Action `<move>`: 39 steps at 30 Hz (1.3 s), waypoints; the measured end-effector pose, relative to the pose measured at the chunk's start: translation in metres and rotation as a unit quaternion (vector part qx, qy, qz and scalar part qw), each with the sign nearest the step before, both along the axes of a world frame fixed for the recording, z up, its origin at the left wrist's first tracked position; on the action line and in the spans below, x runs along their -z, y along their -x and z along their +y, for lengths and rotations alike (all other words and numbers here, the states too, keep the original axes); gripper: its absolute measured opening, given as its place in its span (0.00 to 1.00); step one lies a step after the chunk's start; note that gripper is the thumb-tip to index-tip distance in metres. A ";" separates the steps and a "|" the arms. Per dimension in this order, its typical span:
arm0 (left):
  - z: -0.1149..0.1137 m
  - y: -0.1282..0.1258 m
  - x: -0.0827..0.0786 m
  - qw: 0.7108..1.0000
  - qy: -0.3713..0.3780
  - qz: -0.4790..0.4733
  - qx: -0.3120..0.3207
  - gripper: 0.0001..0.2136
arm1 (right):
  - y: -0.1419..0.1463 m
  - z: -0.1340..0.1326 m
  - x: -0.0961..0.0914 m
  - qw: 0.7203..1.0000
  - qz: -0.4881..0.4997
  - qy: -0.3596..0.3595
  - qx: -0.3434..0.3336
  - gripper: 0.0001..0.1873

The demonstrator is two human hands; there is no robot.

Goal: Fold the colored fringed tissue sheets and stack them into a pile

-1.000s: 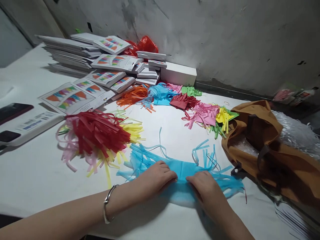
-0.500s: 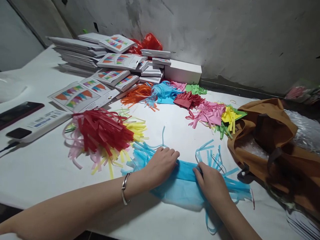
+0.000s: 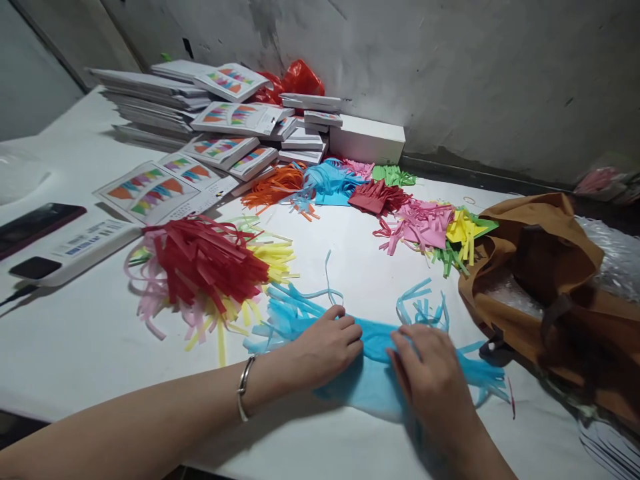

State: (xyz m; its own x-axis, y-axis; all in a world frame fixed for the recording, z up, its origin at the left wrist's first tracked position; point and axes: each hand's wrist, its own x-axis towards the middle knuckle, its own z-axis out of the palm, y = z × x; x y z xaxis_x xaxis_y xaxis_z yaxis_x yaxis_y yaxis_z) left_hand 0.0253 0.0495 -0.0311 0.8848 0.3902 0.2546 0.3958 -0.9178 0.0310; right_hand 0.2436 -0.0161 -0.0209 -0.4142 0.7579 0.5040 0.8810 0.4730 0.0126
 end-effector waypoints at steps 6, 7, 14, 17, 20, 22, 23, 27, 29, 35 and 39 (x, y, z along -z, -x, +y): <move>-0.004 0.002 -0.006 0.999 0.040 -0.024 0.005 0.02 | 0.008 -0.007 0.011 0.993 -0.045 0.001 -0.108 0.14; -0.005 0.003 -0.006 0.999 0.032 -0.014 0.008 0.03 | 0.007 -0.007 0.013 0.992 -0.046 0.001 -0.116 0.14; -0.008 0.008 -0.004 0.995 0.089 -0.006 -0.033 0.06 | -0.007 -0.005 0.017 0.993 0.002 0.083 -0.079 0.15; -0.005 0.006 -0.006 0.987 0.113 -0.031 -0.106 0.09 | -0.007 -0.003 0.022 0.993 0.035 0.113 0.001 0.15; -0.001 0.001 -0.006 0.979 0.117 -0.018 -0.165 0.10 | -0.004 0.003 0.029 0.989 0.025 0.122 0.074 0.18; 0.001 -0.003 -0.005 0.975 0.114 -0.001 -0.189 0.09 | -0.002 0.007 0.031 0.987 0.014 0.126 0.100 0.18; 0.002 -0.005 -0.005 0.974 0.110 0.007 -0.198 0.09 | -0.003 0.009 0.031 0.986 0.010 0.127 0.110 0.18; 0.003 -0.010 -0.002 0.970 0.096 0.029 -0.221 0.08 | -0.007 0.012 0.021 0.984 0.006 0.106 0.140 0.15; 0.003 -0.011 -0.002 0.970 0.093 0.034 -0.221 0.08 | -0.007 0.011 0.014 0.992 0.021 0.060 0.114 0.09; -0.001 -0.008 -0.005 0.983 0.040 -0.002 -0.181 0.01 | 0.003 0.007 0.014 0.992 0.044 0.070 -0.093 0.14; -0.003 -0.005 -0.007 0.997 0.009 -0.008 -0.075 0.04 | 0.005 0.007 0.020 0.992 0.071 0.064 -0.076 0.13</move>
State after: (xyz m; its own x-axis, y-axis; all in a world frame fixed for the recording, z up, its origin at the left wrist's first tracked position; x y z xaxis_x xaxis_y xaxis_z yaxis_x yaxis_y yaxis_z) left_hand 0.0307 0.0464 -0.0243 0.8121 0.5223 0.2602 0.5276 -0.8477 0.0549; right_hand 0.2388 -0.0093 -0.0409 -0.4608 0.7534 0.4691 0.7875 0.5909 -0.1754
